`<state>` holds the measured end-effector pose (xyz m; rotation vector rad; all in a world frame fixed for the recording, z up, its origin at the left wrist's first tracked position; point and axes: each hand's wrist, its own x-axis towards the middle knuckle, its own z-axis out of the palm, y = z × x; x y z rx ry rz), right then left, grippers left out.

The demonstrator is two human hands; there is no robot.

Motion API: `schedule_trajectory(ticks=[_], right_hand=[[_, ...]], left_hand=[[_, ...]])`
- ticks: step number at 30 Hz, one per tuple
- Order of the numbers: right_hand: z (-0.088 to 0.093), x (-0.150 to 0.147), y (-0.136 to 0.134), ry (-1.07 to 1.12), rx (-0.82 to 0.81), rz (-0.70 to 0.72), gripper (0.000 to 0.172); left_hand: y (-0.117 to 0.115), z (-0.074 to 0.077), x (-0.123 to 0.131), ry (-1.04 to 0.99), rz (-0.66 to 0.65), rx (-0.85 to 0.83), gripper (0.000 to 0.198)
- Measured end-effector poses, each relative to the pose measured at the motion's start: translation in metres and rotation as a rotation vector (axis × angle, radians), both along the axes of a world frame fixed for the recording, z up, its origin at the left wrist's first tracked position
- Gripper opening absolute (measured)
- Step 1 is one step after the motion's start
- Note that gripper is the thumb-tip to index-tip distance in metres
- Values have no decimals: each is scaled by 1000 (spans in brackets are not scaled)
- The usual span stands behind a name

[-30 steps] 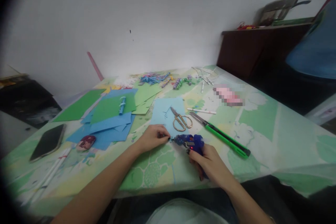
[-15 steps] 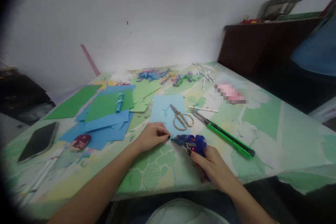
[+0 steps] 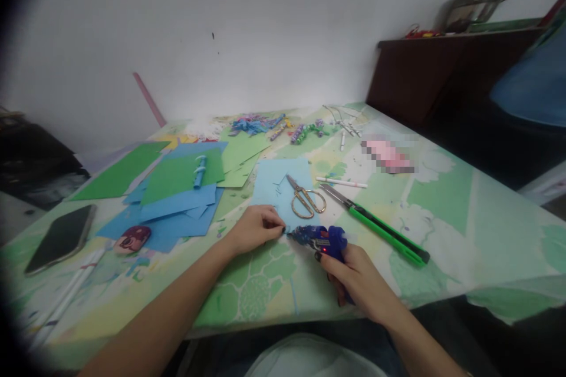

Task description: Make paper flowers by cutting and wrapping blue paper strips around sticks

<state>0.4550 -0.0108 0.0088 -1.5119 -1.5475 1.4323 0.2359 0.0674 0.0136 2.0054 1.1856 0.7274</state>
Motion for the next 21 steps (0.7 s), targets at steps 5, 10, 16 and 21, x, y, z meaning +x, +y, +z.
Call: schedule_trajectory(ticks=[5,10,16,21], right_hand=[[2,0,0,-28,14,9,41],[2,0,0,-54,33,19,43],[-1,1,1,-74,28,29,46],[1,1,0,-46,14,20,44]], left_hand=[[0,1,1,-10,9,-16,17],[-1,2,1,-21,13,-26,17],[0,1,0,-11,13,-25,16],[0,1,1,-6,16,-19,16]])
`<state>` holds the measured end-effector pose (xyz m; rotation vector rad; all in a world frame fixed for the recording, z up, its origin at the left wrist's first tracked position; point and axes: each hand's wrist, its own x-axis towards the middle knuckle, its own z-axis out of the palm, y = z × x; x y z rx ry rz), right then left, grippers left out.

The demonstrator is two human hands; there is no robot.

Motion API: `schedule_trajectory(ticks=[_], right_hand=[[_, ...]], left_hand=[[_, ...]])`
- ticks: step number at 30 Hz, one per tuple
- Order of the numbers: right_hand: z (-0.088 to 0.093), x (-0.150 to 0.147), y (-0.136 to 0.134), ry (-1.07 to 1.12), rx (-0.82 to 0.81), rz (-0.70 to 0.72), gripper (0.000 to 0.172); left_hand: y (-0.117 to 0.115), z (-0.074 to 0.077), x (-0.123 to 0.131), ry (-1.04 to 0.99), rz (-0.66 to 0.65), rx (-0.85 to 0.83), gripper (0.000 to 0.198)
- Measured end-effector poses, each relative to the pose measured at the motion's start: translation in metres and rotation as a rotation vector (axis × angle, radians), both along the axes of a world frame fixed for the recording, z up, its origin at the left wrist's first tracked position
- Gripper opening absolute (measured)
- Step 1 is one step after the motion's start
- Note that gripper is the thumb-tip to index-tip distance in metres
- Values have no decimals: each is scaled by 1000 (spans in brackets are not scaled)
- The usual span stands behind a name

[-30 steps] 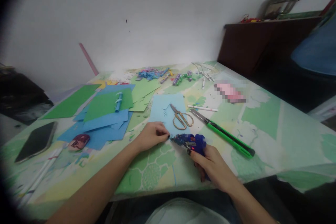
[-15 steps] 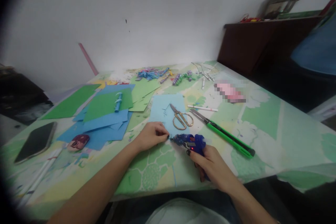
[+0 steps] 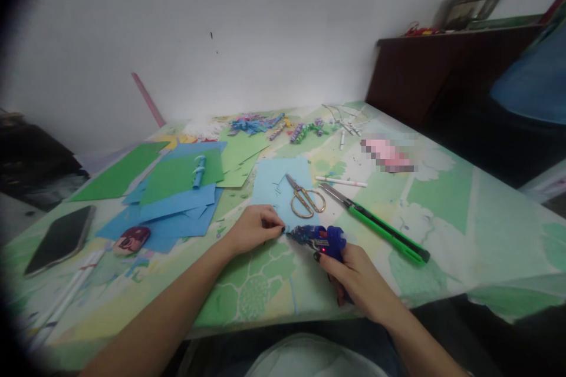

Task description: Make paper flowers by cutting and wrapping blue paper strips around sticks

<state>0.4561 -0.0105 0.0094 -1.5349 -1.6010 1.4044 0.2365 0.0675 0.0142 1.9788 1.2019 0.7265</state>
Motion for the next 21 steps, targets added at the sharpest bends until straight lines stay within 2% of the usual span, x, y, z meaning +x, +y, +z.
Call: schedule_trajectory(ticks=[21], right_hand=[[1,0,0,51,-28,-43,40]], left_hand=[[-1,1,-1,17,-7,24,18]])
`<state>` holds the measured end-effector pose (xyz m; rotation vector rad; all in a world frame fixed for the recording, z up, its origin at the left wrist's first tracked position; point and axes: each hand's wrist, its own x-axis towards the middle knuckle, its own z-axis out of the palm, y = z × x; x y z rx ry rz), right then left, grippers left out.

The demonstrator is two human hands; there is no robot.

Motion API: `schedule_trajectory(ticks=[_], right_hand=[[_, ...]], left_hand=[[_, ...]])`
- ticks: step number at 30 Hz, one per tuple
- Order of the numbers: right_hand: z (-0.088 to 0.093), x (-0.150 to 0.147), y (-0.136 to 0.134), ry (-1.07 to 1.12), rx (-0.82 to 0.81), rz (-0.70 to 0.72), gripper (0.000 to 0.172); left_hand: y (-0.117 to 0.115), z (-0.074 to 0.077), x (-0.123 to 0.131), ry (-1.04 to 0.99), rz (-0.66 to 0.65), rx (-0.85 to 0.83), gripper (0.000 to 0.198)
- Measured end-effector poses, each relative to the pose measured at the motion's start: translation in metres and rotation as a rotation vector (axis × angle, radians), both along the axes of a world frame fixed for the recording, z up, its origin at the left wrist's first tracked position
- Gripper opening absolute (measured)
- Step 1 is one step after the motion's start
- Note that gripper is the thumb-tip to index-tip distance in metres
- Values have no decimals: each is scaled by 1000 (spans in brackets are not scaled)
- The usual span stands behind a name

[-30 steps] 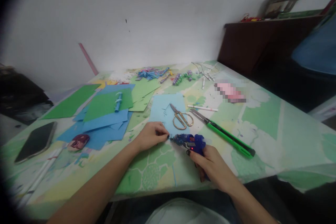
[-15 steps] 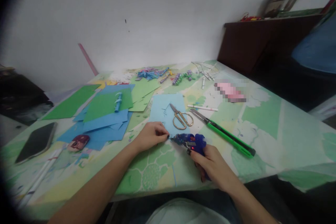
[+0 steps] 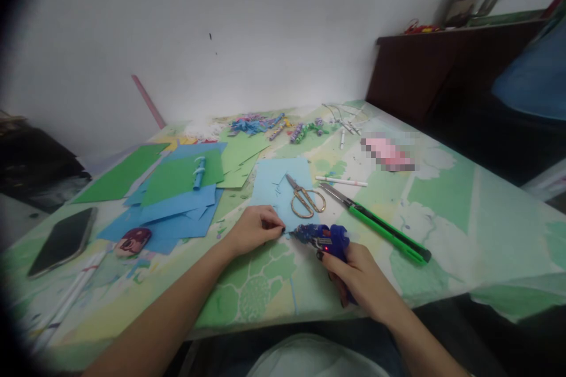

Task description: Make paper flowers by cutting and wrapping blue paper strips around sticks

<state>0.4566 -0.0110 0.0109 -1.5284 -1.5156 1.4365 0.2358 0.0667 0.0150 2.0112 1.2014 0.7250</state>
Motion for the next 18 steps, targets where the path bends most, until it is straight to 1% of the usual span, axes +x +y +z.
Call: schedule_trajectory(ticks=[6,12,18], right_hand=[[0,1,0,95,-13,-21,36],[-4,5,-1,219,-11,-89,34],[-5,5,-2,222,0,-84,34]], left_hand=[[0,0,0,-8,-3,-13,18],[-1,-1,1,-13,5,-6,17],[-2,-2,2,-16,25,20,15]])
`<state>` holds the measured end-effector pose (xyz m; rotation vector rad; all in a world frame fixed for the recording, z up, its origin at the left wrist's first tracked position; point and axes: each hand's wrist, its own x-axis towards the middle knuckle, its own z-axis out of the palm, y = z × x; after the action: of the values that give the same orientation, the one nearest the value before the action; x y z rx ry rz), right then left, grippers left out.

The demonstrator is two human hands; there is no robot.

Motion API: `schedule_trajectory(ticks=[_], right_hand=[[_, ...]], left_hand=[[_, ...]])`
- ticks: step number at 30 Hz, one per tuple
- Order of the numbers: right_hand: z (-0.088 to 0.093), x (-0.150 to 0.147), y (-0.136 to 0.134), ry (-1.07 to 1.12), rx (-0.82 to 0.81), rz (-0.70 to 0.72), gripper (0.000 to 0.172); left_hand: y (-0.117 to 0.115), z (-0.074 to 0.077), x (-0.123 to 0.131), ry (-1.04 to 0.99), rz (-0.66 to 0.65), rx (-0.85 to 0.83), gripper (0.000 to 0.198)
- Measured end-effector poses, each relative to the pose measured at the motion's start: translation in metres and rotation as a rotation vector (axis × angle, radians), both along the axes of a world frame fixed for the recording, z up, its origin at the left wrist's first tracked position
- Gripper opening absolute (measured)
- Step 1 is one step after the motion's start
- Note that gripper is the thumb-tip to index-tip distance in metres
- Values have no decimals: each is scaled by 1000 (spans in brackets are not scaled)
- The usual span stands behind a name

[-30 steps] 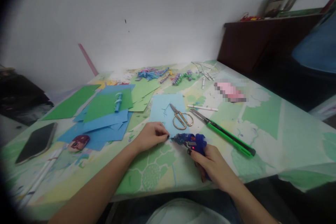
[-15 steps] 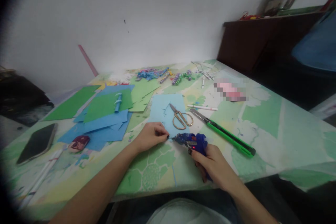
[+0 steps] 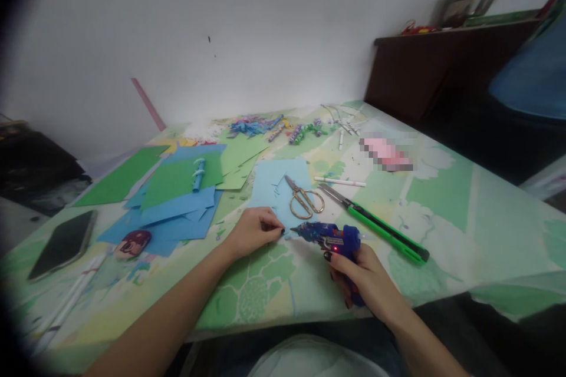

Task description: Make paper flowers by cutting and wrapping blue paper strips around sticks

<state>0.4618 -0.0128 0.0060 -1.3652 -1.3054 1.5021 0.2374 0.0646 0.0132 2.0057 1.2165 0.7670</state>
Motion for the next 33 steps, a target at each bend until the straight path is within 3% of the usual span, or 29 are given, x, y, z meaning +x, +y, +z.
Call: schedule_trajectory(ticks=[14,33], right_hand=[[3,-8,-2,-245,85,105,33],[5,-10,-1,-225,67,96,34]], left_hand=[[1,0,0,19,8,-16,15],[2,-1,-1,-44,3,-90,15]])
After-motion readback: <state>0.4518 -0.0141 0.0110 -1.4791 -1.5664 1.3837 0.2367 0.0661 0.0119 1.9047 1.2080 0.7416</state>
